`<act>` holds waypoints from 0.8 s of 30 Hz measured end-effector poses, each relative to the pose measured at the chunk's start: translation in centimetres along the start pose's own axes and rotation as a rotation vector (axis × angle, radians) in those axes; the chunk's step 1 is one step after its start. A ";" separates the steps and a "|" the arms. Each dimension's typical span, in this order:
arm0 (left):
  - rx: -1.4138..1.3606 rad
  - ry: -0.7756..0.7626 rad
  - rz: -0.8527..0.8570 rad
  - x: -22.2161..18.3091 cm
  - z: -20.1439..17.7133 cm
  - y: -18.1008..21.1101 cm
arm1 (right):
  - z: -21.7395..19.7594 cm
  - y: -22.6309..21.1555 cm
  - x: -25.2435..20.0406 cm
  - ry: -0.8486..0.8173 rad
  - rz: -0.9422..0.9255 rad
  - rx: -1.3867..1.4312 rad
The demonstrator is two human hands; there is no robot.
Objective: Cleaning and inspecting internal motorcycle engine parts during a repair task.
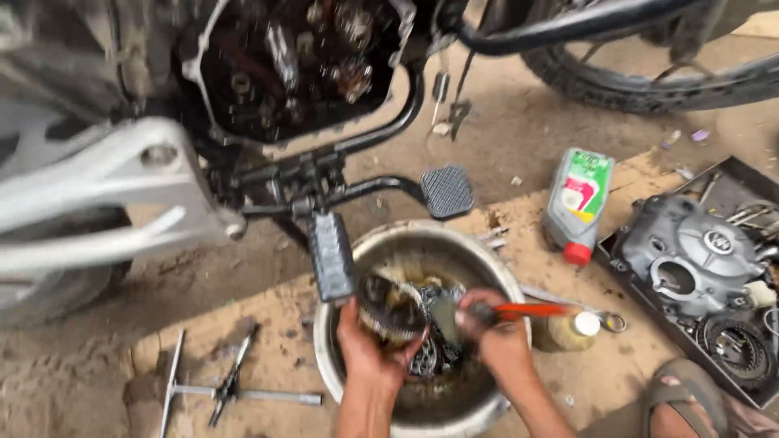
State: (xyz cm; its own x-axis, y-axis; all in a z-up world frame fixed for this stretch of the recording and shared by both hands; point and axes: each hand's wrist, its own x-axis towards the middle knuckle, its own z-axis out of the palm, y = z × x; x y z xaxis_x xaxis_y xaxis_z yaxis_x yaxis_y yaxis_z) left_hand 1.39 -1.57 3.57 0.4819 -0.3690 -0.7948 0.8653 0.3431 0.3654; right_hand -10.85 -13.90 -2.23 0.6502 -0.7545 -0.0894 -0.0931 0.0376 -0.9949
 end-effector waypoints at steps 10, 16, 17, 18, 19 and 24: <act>0.039 0.094 -0.001 -0.1 0.3 -1.1 | 1.0 -0.5 -1.1 -0.103 -0.083 -0.006; -0.068 0.125 -0.175 -4.2 2.2 0.6 | -0.3 4.2 -2.2 -0.036 -0.213 -0.121; -0.108 0.092 -0.135 -3.4 1.7 0.1 | -0.2 3.0 -3.0 -0.030 -0.234 -0.106; -0.148 0.061 -0.089 -2.5 1.0 0.0 | 0.3 1.8 -3.7 -0.027 -0.255 -0.085; -0.150 0.070 -0.097 0.0 -0.4 -0.7 | 0.6 2.3 -4.0 -0.028 -0.243 -0.089; -0.067 0.043 -0.015 -0.5 -1.5 -0.5 | -0.9 7.5 -4.1 -0.093 -0.173 -0.185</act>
State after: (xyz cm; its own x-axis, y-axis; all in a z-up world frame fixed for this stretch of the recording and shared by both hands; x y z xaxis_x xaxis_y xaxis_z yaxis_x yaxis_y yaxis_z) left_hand 0.51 -0.24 3.09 0.4615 -0.3374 -0.8205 0.8604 0.3955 0.3214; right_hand -14.87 -11.09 -9.33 0.7344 -0.6752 0.0689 -0.1055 -0.2138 -0.9712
